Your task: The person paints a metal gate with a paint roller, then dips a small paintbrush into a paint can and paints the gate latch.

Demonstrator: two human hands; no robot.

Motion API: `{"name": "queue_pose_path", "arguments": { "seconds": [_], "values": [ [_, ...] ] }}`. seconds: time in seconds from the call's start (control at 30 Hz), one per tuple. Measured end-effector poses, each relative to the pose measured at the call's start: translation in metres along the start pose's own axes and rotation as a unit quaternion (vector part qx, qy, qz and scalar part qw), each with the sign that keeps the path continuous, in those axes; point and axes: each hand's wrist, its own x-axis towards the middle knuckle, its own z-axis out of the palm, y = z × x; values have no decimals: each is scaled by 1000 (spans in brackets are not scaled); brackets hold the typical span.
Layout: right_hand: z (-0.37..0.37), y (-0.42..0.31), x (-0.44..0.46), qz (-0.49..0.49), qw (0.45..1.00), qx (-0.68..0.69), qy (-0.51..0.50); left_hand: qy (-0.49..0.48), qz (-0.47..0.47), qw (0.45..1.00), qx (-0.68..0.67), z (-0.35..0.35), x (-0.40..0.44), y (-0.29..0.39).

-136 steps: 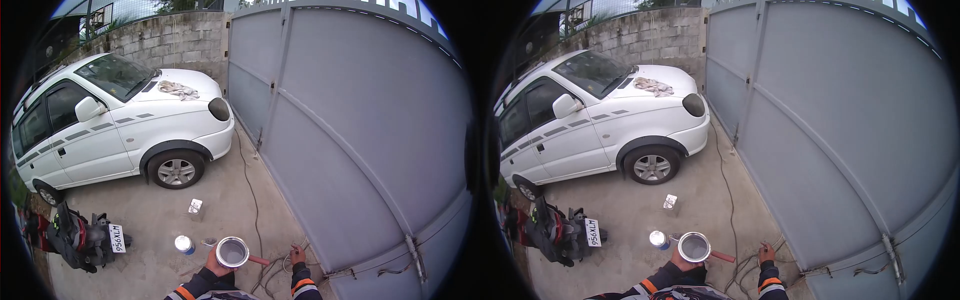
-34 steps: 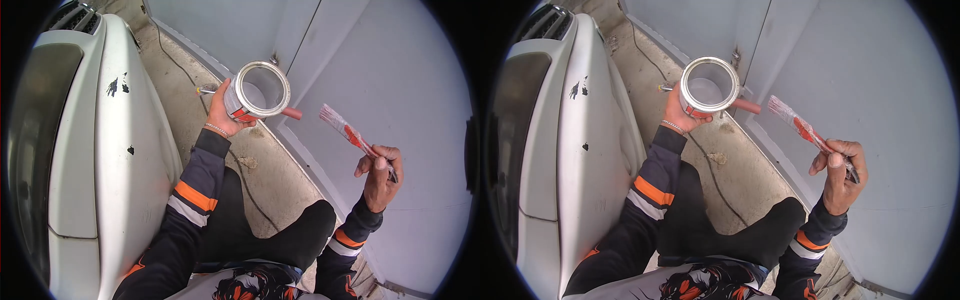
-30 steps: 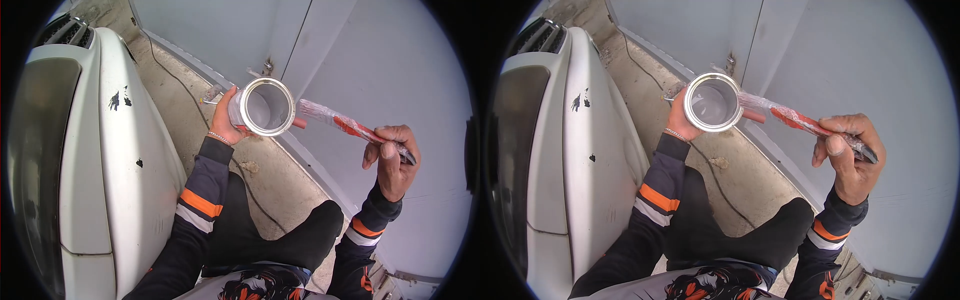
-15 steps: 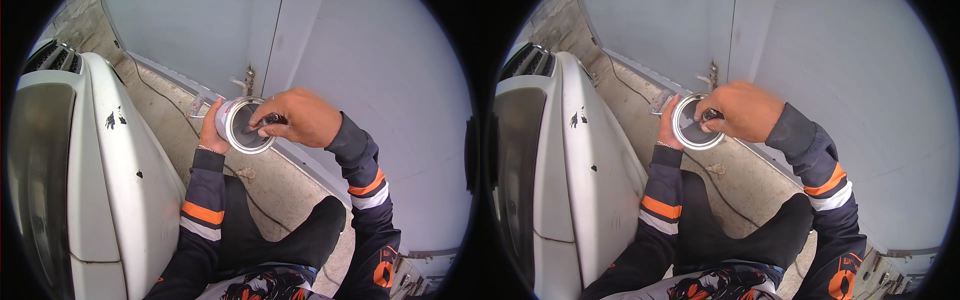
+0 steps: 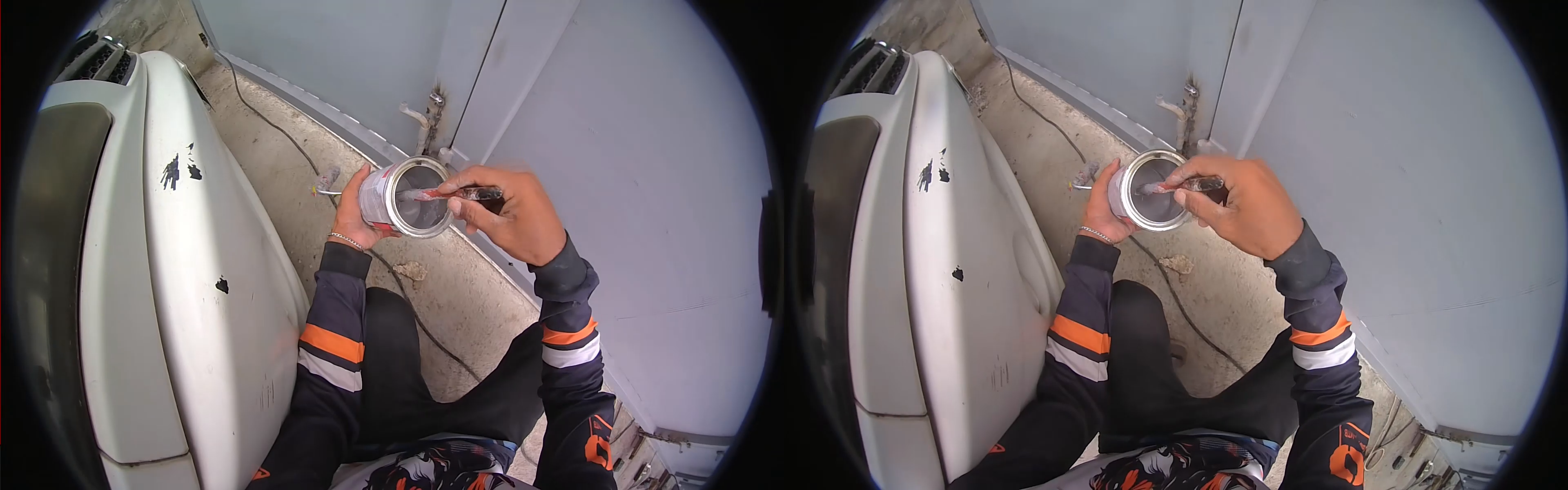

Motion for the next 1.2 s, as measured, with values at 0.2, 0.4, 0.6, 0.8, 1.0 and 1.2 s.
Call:
{"name": "queue_pose_path", "arguments": {
  "seconds": [0.2, 0.4, 0.6, 0.8, 1.0, 1.2],
  "values": [
    [43, 61, -25, -9, 990, 49, 132, 32, -26, 997, 62, -56, 16, -1],
    [77, 79, -32, -45, 989, -26, 135, 53, -22, 997, 58, -71, 19, -11],
    [91, 78, -42, -103, 984, -98, 108, 44, -26, 998, 46, -91, 23, -19],
    [102, 81, -47, -91, 988, -78, 100, 53, -31, 997, 53, -104, 22, -24],
    [107, 88, -49, -90, 984, -80, 135, 59, -38, 996, 48, -110, 22, -27],
    [118, 95, -52, -75, 983, -88, 142, 43, -42, 998, 31, -121, 26, -28]
  ]
}}
